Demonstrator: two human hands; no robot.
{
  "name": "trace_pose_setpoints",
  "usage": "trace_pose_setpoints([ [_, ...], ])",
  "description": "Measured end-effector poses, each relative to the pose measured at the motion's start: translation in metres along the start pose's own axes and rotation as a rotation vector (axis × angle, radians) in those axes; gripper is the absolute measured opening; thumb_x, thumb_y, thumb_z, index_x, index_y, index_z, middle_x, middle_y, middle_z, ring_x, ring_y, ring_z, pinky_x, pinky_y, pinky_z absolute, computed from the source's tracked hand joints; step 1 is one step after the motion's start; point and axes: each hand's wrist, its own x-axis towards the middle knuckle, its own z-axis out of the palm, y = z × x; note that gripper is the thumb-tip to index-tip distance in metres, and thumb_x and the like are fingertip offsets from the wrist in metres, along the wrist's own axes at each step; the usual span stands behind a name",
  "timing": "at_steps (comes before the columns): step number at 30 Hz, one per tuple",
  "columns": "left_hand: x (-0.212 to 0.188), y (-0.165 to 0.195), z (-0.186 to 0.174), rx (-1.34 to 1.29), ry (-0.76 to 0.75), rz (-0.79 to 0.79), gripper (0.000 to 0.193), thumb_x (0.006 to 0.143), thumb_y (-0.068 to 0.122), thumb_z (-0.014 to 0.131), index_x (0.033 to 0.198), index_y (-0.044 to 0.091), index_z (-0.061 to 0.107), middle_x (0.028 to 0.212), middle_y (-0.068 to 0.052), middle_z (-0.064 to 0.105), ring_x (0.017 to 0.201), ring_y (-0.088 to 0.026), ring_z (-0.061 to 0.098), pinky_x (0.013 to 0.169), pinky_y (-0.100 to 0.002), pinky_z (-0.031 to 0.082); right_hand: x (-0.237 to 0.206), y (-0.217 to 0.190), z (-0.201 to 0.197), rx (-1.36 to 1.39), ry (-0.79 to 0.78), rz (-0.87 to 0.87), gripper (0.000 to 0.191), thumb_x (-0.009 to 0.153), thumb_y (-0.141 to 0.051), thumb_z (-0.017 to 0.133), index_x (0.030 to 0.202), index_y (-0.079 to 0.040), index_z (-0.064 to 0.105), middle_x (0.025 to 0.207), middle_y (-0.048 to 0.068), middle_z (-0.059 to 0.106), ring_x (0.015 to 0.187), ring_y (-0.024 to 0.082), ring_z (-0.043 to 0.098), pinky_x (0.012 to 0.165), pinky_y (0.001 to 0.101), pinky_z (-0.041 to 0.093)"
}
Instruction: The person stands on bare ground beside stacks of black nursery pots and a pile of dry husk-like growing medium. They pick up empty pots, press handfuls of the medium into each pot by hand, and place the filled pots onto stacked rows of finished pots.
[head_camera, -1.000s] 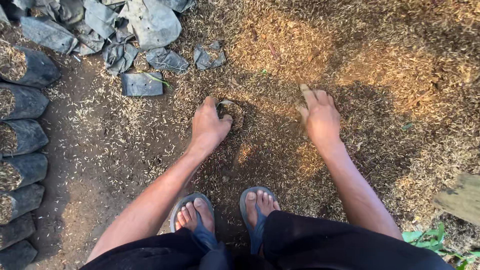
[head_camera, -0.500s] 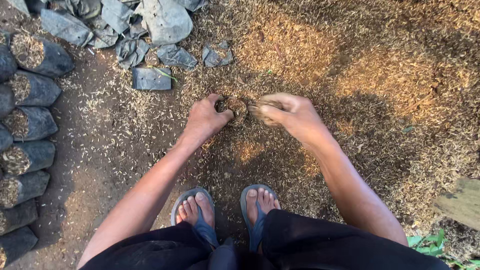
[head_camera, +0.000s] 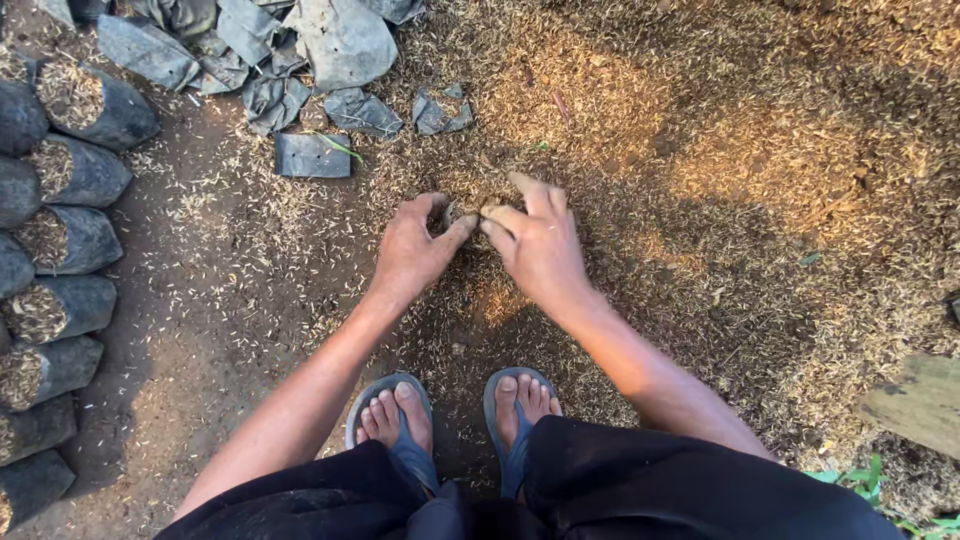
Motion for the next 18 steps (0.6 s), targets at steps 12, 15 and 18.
trace_pose_setpoints([
  [12, 0.028, -0.006, 0.027, 0.021, 0.127, -0.159, 0.020, 0.079, 0.019, 0.077, 0.090, 0.005, 0.071, 0.086, -0.012, 0.074, 0.078, -0.027, 0.073, 0.075, -0.043, 0.057, 0.013, 0.003, 0.034, -0.040, -0.101, 0.115, 0.012, 0.080, -0.015, 0.078, 0.091, -0.014, 0.080, 0.138, 0.007, 0.058, 0.126, 0.030, 0.052, 0.101, 0.0602, 0.040],
  [15, 0.030, 0.002, 0.032, 0.152, 0.220, -0.089, 0.020, 0.078, 0.018, 0.080, 0.084, 0.002, 0.069, 0.088, -0.015, 0.072, 0.078, -0.030, 0.070, 0.074, -0.045, 0.055, 0.020, -0.004, 0.034, -0.164, -0.081, 0.070, 0.012, 0.076, -0.014, 0.079, 0.087, -0.014, 0.081, 0.128, 0.005, 0.060, 0.123, 0.028, 0.055, 0.105, 0.0626, 0.038],
  [18, 0.028, 0.005, 0.034, 0.179, 0.275, -0.018, 0.021, 0.078, 0.017, 0.080, 0.084, 0.001, 0.068, 0.090, -0.017, 0.072, 0.079, -0.031, 0.070, 0.075, -0.045, 0.055, 0.020, 0.008, 0.019, -0.044, -0.141, 0.010, 0.015, 0.082, -0.019, 0.079, 0.096, -0.014, 0.081, 0.129, 0.004, 0.063, 0.125, 0.028, 0.057, 0.106, 0.0527, 0.043],
])
